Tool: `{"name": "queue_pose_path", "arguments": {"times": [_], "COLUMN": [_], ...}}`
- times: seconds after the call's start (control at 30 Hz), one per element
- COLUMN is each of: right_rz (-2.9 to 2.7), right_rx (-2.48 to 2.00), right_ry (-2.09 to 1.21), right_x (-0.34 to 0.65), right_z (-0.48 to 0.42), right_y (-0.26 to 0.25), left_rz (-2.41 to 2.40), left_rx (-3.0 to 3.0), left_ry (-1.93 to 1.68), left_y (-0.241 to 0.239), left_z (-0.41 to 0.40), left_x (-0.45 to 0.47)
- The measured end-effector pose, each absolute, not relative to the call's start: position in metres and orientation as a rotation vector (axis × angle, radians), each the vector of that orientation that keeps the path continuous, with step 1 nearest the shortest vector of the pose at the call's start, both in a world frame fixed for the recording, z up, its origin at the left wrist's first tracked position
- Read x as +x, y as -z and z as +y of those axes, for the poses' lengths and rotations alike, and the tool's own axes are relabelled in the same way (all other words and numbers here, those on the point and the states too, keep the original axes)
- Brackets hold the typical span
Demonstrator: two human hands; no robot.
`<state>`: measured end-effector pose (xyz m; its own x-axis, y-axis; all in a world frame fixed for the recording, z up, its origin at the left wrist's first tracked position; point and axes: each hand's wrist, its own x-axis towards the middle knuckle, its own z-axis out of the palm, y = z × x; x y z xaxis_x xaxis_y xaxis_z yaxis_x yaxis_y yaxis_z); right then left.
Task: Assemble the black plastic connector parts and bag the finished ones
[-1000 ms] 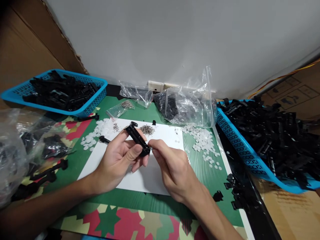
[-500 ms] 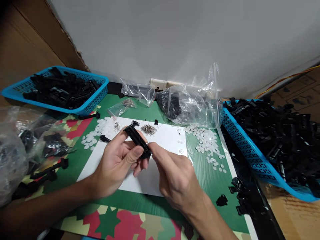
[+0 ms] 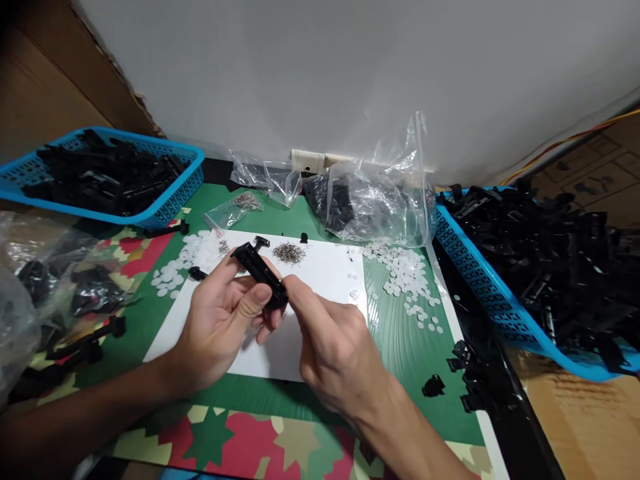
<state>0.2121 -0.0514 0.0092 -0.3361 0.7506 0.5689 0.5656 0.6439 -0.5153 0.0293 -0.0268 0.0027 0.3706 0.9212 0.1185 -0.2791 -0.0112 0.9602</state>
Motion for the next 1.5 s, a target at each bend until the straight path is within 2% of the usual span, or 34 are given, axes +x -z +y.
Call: {"name": "queue_pose_path", "arguments": {"times": [0.3, 0.53, 0.83, 1.5], "right_rz": [-1.606, -1.505, -1.44, -1.484], "right_rx": [-1.319, -1.275, -1.095, -1.11], "right_ry": [-0.646, -0.857, -1.107, -1.132], "right_x": [0.233, 0.233, 0.236, 0.231], "right_z": [-0.035, -0.029, -0.025, -0.022], "right_y": [-0.007, -0.008, -0.009, -0.008], "left_rz": [0.612, 0.561, 0.686, 0.69], "left_rx": [1.0, 0.85, 1.003, 0.81], "left_ry": [-0.869, -0.818, -0.655, -0.588], "left_y": [-0.006, -0.016, -0.016, -0.011], "left_z": [-0.01, -0.01, -0.009, -0.013], "left_x": [0.028, 0.029, 0.027, 0.027]}}
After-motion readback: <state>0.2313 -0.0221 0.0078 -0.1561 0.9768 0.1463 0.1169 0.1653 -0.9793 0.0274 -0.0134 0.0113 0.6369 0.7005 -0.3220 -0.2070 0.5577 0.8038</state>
